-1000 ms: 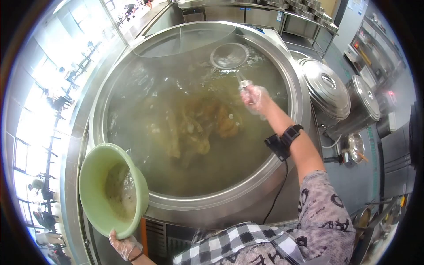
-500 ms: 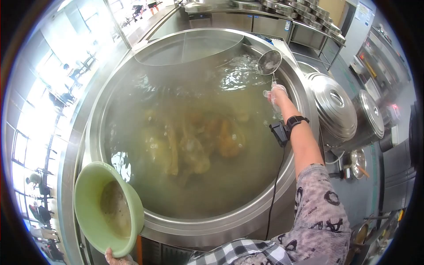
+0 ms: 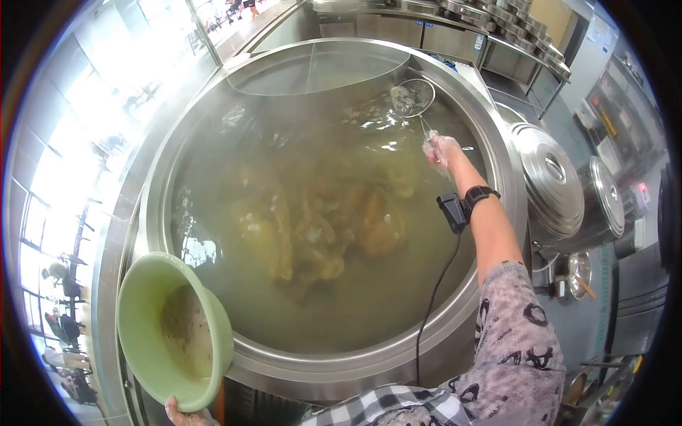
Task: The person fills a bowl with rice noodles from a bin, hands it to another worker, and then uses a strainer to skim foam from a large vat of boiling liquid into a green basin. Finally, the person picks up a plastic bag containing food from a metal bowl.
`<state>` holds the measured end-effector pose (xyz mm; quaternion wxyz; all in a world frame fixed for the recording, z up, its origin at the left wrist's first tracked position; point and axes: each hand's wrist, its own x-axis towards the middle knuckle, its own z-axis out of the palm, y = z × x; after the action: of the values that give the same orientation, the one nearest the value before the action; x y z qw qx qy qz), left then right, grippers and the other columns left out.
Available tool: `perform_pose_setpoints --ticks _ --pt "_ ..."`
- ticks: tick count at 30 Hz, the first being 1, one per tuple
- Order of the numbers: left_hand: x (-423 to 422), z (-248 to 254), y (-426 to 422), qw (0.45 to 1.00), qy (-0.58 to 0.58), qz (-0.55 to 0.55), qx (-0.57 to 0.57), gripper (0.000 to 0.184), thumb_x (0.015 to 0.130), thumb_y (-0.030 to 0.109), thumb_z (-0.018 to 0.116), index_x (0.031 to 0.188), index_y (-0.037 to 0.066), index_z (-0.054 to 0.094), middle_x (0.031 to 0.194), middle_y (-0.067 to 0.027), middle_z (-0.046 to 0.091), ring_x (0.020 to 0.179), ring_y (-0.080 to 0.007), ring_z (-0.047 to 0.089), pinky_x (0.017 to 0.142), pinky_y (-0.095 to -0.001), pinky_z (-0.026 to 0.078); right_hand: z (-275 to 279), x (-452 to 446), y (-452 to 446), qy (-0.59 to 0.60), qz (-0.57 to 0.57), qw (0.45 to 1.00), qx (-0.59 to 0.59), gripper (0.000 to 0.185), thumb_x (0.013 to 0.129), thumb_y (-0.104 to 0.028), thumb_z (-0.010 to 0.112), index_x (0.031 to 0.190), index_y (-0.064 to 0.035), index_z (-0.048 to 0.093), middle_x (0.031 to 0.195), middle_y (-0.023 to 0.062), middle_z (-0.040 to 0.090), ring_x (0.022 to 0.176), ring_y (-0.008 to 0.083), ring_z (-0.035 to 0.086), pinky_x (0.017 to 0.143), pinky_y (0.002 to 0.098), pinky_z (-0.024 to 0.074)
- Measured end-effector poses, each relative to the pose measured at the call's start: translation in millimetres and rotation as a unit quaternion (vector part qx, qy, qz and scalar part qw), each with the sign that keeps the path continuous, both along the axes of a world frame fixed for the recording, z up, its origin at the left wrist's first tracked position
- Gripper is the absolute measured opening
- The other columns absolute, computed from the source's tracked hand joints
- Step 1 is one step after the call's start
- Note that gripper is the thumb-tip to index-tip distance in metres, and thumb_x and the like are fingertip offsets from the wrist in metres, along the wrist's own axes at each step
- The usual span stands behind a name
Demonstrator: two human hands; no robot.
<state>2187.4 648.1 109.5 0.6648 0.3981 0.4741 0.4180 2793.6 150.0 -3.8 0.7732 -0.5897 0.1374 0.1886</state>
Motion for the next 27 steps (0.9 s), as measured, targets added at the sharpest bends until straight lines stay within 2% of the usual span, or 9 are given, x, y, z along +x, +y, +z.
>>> perform_pose_setpoints --ticks 6,7,8,10,11,20,22,24,27 --pt "0 -10 -14 0.994 -0.079 -0.001 -0.075 0.041 0.073 0.026 0.058 0.102 -0.001 0.049 0.103 -0.0143 0.053 0.091 -0.0248 0.053 0.078 -0.0345 0.045 1 -40 14 0.01 0.016 1.0 -0.007 0.023 0.086 -0.024 0.048 0.085 -0.0016 0.048 0.066 0.0085 0.05 0.048 0.0166 0.046 0.043 0.0285 0.0364" --pt "-5 -23 -14 0.982 0.09 -0.04 0.163 0.042 0.074 0.029 0.058 0.102 -0.001 0.048 0.102 -0.0144 0.052 0.092 -0.0243 0.052 0.079 -0.0334 0.044 1 -45 20 0.009 0.018 1.0 -0.008 0.023 0.086 -0.024 0.048 0.085 -0.0016 0.048 0.066 0.0085 0.05 0.048 0.0166 0.046 0.043 0.0285 0.0364" --pt "-7 -27 -17 0.885 0.251 -0.074 0.385 0.044 0.076 0.032 0.059 0.102 -0.001 0.047 0.102 -0.0144 0.051 0.093 -0.0238 0.051 0.08 -0.0323 0.043 0 -49 26 0.017 0.026 0.999 -0.03 0.022 0.086 -0.024 0.049 0.084 -0.0016 0.049 0.066 0.0078 0.05 0.049 0.0155 0.046 0.043 0.0274 0.0356" --pt "-5 -15 -10 0.993 0.041 -0.038 0.1 0.046 0.077 0.034 0.06 0.103 -0.001 0.045 0.1 -0.0142 0.052 0.092 -0.0229 0.05 0.08 -0.0312 0.042 -4 -57 36 0.023 0.038 0.998 -0.054 0.022 0.085 -0.024 0.05 0.083 -0.0017 0.05 0.066 0.007 0.05 0.049 0.0144 0.045 0.043 0.0264 0.0349" --pt "3 -7 -18 0.996 0.048 -0.017 0.071 0.041 0.074 0.028 0.057 0.102 -0.001 0.048 0.099 -0.0132 0.052 0.092 -0.0239 0.051 0.079 -0.0346 0.043 -6 -63 41 0.006 0.073 0.997 -0.019 0.021 0.086 -0.026 0.047 0.084 -0.0052 0.05 0.065 0.0054 0.051 0.049 0.0124 0.044 0.042 0.0252 0.0343" --pt "9 -1 -17 1.0 0.017 0.007 0.009 0.032 0.068 0.018 0.056 0.095 0.001 0.052 0.094 -0.0109 0.054 0.086 -0.0247 0.053 0.077 -0.0371 0.045 3 -89 123 0.064 0.153 0.977 0.131 0.021 0.087 -0.025 0.044 0.086 -0.0047 0.05 0.065 0.006 0.051 0.049 0.0132 0.045 0.04 0.0223 0.0375" --pt "6 -1 -14 1.0 0.019 0.001 0.012 0.031 0.068 0.017 0.056 0.094 0.001 0.052 0.094 -0.011 0.055 0.086 -0.0247 0.053 0.077 -0.0372 0.046 30 -109 155 0.063 0.108 0.983 0.138 0.021 0.087 -0.024 0.043 0.085 -0.0046 0.05 0.066 0.0072 0.051 0.049 0.0141 0.046 0.04 0.0229 0.0379" --pt "5 -2 -9 1.0 0.009 -0.022 -0.009 0.03 0.068 0.016 0.056 0.093 0.0 0.052 0.093 -0.0112 0.055 0.086 -0.0244 0.053 0.077 -0.0371 0.046 40 -116 180 0.113 0.097 0.978 0.145 0.015 0.088 -0.014 0.037 0.075 -0.01 0.041 0.062 0.0013 0.039 0.05 0.0112 0.037 0.041 0.0205 0.0342" --pt "12 3 -13 0.999 0.005 -0.035 -0.013 0.029 0.068 0.016 0.056 0.093 0.0 0.052 0.093 -0.0112 0.055 0.086 -0.0241 0.054 0.077 -0.0373 0.046 23 -101 216 0.124 0.085 0.97 0.191 0.01 0.086 -0.015 0.041 0.081 -0.0078 0.046 0.066 0.0051 0.046 0.052 0.0129 0.043 0.04 0.0215 0.0363"
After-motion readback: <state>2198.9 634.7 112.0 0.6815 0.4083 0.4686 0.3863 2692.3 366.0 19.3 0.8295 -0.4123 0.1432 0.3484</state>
